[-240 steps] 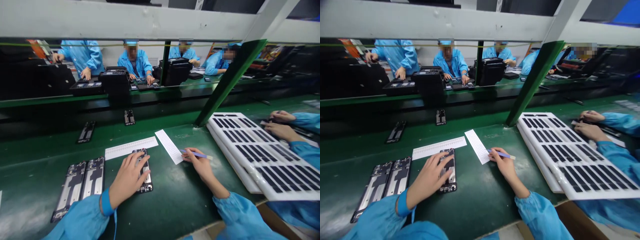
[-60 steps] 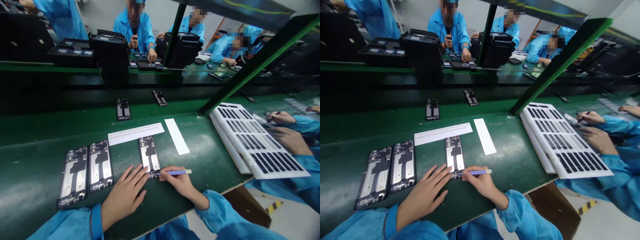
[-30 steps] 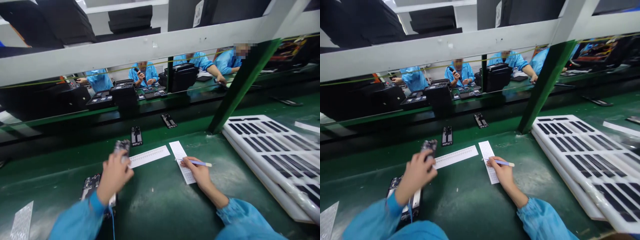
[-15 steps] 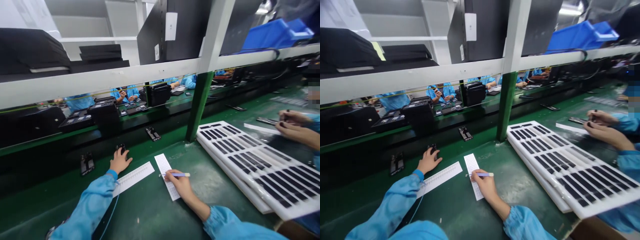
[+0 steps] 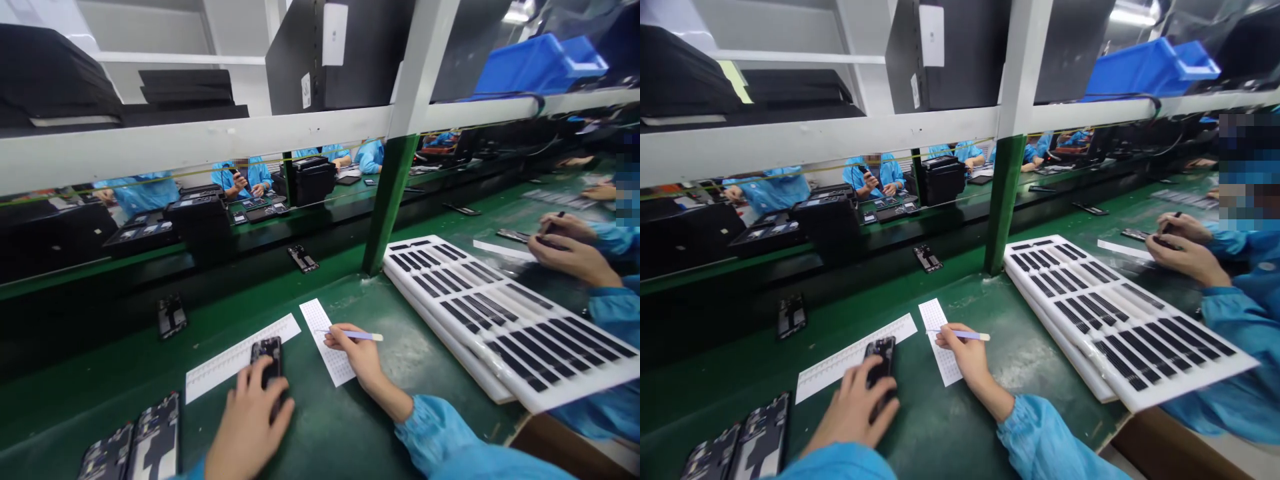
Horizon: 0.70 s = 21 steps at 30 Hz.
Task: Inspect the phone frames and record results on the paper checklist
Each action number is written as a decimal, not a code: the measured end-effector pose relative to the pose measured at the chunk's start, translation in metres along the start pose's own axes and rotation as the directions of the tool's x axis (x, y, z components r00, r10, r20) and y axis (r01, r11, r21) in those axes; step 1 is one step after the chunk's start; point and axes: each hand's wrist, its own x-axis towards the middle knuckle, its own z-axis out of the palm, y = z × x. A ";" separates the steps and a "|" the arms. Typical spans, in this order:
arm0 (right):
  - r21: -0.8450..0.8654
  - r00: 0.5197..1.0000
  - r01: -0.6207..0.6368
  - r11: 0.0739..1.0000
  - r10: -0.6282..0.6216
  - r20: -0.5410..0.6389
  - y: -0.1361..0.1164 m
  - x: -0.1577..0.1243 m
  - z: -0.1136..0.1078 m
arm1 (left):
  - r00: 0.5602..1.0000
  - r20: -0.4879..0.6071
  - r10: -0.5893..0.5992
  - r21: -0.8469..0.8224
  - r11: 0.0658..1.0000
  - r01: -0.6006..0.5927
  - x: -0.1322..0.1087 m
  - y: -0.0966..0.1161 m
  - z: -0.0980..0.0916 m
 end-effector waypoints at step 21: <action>-0.248 0.844 -0.106 0.963 0.218 0.490 0.008 -0.108 0.011 | 0.986 0.002 0.165 -0.242 0.957 -0.160 -0.085 0.003 -0.002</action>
